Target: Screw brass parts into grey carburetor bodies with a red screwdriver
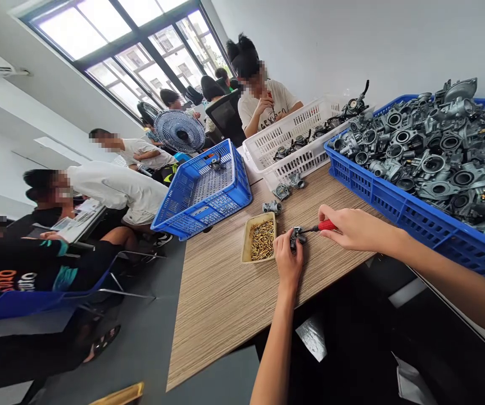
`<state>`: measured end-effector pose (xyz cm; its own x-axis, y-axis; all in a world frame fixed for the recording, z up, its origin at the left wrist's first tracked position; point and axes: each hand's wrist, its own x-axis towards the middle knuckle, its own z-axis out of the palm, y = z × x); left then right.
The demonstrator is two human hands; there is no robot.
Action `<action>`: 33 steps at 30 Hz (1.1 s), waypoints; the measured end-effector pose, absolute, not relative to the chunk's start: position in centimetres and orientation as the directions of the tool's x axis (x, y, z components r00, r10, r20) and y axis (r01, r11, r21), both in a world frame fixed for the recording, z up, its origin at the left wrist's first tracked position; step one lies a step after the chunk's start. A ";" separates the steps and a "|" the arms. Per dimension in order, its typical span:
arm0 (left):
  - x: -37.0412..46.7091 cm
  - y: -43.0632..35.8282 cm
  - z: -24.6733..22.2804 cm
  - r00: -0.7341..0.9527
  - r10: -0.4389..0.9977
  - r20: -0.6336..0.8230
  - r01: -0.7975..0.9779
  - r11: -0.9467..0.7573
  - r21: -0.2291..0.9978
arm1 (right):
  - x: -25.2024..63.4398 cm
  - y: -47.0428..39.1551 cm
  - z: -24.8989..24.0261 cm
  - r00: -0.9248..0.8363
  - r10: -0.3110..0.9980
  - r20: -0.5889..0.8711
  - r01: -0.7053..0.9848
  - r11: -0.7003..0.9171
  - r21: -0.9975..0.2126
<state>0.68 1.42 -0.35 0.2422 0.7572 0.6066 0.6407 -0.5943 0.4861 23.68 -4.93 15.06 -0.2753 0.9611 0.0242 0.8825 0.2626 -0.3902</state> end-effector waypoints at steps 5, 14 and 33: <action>0.7 1.4 -0.3 0.241 0.756 0.608 0.641 -0.595 0.485 | 23.6 -5.0 15.1 -0.263 0.964 0.052 0.917 0.266 -0.299; 0.7 1.4 -0.4 0.238 0.754 0.612 0.645 -0.594 0.481 | 23.6 -5.0 15.1 -0.265 0.962 0.071 0.909 0.274 -0.314; 0.7 1.5 -0.5 0.238 0.747 0.621 0.636 -0.603 0.482 | 23.6 -4.8 15.0 -0.183 0.983 0.023 0.945 0.183 -0.270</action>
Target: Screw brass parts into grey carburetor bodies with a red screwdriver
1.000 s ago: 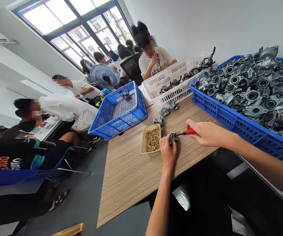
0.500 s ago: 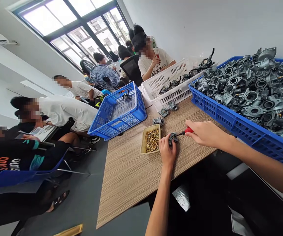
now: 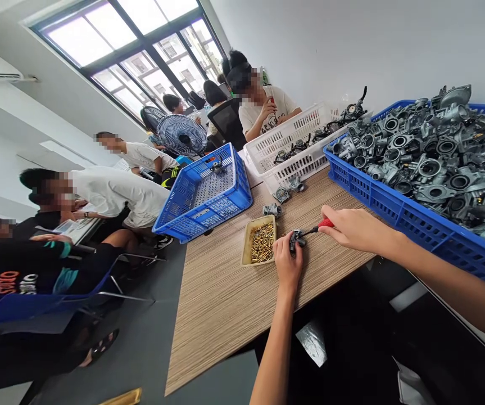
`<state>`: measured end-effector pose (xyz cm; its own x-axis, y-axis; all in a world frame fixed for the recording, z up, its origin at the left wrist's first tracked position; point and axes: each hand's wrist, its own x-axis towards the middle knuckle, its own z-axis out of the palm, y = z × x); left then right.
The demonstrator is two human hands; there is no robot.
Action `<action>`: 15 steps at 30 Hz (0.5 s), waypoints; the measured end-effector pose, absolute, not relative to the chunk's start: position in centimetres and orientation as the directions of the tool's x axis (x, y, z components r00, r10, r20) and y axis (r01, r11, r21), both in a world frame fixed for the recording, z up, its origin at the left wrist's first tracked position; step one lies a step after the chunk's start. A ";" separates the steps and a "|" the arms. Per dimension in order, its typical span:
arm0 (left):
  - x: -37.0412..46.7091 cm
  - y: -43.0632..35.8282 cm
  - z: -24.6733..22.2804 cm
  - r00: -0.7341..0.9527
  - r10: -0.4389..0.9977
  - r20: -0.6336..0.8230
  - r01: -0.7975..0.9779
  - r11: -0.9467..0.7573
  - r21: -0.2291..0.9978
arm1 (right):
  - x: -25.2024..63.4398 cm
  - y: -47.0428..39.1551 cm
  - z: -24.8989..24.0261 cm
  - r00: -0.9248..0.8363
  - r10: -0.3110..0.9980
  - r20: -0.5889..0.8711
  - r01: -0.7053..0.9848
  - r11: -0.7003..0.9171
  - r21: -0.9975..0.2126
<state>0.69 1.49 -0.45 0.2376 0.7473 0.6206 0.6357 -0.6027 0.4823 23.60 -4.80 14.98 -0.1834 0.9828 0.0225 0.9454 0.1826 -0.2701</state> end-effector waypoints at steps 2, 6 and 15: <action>0.7 1.5 -0.4 0.238 0.746 0.622 0.632 -0.605 0.484 | 23.7 -4.9 15.0 -0.234 0.972 0.027 0.914 0.230 -0.334; 0.7 1.5 -0.4 0.237 0.744 0.625 0.633 -0.606 0.481 | 23.7 -5.0 15.2 -0.236 0.972 0.010 0.911 0.225 -0.346; 0.7 1.5 -0.4 0.238 0.740 0.629 0.632 -0.610 0.478 | 23.6 -5.1 15.2 -0.269 0.963 0.011 0.896 0.255 -0.362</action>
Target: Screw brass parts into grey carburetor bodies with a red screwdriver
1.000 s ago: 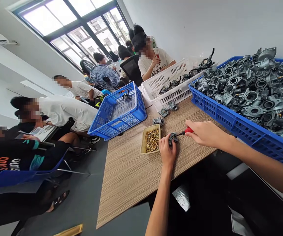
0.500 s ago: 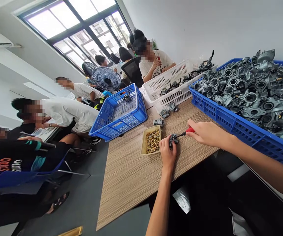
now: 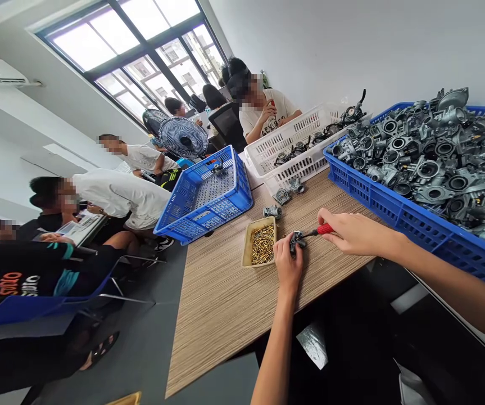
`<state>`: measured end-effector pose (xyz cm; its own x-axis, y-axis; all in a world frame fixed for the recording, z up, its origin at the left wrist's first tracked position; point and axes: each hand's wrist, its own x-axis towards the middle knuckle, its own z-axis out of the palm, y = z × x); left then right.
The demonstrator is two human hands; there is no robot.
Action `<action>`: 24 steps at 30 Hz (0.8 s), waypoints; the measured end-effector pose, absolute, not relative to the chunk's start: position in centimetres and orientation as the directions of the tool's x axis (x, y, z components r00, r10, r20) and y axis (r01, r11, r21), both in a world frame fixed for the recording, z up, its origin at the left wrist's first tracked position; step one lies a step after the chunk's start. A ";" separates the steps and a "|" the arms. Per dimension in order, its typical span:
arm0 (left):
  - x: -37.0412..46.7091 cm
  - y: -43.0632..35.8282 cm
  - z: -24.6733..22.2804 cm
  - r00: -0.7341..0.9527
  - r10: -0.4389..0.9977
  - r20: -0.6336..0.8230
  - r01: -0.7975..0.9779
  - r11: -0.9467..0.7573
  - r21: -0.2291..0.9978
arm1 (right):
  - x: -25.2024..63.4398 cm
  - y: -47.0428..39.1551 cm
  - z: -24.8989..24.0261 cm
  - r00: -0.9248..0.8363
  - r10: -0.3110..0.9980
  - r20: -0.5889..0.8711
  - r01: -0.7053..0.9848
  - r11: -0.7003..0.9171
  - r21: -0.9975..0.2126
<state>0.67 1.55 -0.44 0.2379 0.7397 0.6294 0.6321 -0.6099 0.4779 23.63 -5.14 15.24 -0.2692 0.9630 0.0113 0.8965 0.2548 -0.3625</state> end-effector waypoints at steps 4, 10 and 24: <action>0.7 1.5 -0.4 0.240 0.740 0.628 0.634 -0.610 0.475 | 23.5 -5.1 15.4 -0.221 0.975 -0.016 0.933 0.207 -0.295; 0.7 1.5 -0.4 0.241 0.742 0.626 0.645 -0.604 0.468 | 23.6 -5.0 15.2 -0.235 0.972 0.015 0.927 0.228 -0.298; 0.7 1.5 -0.2 0.239 0.749 0.618 0.639 -0.601 0.480 | 23.8 -4.9 14.9 -0.244 0.970 0.014 0.910 0.234 -0.344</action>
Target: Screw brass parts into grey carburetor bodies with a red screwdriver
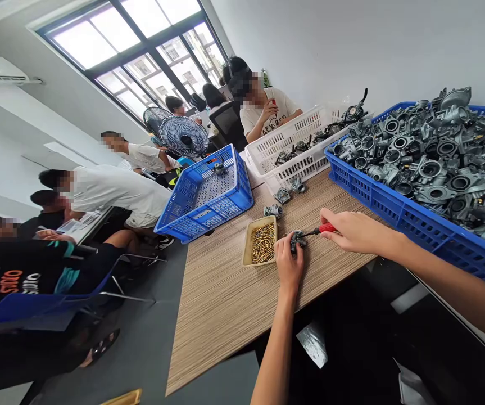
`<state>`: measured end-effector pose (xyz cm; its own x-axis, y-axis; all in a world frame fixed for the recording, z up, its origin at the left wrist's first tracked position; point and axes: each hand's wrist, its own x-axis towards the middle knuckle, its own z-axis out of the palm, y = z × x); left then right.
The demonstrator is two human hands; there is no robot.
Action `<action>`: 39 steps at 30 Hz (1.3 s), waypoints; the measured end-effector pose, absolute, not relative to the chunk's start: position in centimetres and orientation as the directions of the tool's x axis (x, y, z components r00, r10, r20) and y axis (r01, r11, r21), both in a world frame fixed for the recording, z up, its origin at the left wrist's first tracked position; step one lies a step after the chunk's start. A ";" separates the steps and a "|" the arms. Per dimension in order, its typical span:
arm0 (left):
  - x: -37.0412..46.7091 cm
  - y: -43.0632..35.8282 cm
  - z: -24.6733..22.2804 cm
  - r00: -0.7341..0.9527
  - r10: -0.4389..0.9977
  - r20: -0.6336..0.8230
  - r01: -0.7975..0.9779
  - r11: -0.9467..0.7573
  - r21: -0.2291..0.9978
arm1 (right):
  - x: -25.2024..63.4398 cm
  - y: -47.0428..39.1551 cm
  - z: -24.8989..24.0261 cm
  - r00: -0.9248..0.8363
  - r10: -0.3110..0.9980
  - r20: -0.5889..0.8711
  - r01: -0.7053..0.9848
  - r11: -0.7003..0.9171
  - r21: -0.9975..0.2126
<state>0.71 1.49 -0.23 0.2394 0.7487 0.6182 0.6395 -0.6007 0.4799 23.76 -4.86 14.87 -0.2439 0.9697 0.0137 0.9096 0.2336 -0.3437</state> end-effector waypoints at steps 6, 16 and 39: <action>0.7 1.5 -0.4 0.237 0.755 0.612 0.641 -0.595 0.485 | 23.7 -5.0 15.2 -0.272 0.962 0.015 0.893 0.259 -0.369; 0.7 1.4 -0.3 0.228 0.760 0.609 0.640 -0.588 0.494 | 23.6 -5.0 15.2 -0.244 0.970 -0.009 0.904 0.224 -0.365; 0.7 1.5 -0.5 0.225 0.769 0.598 0.656 -0.574 0.490 | 23.6 -4.7 14.8 -0.218 0.976 0.001 0.893 0.200 -0.404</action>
<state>0.67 1.46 -0.48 0.2255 0.7689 0.5983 0.6563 -0.5738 0.4899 23.59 -4.67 14.80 -0.2176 0.9760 0.0015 0.8929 0.1997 -0.4036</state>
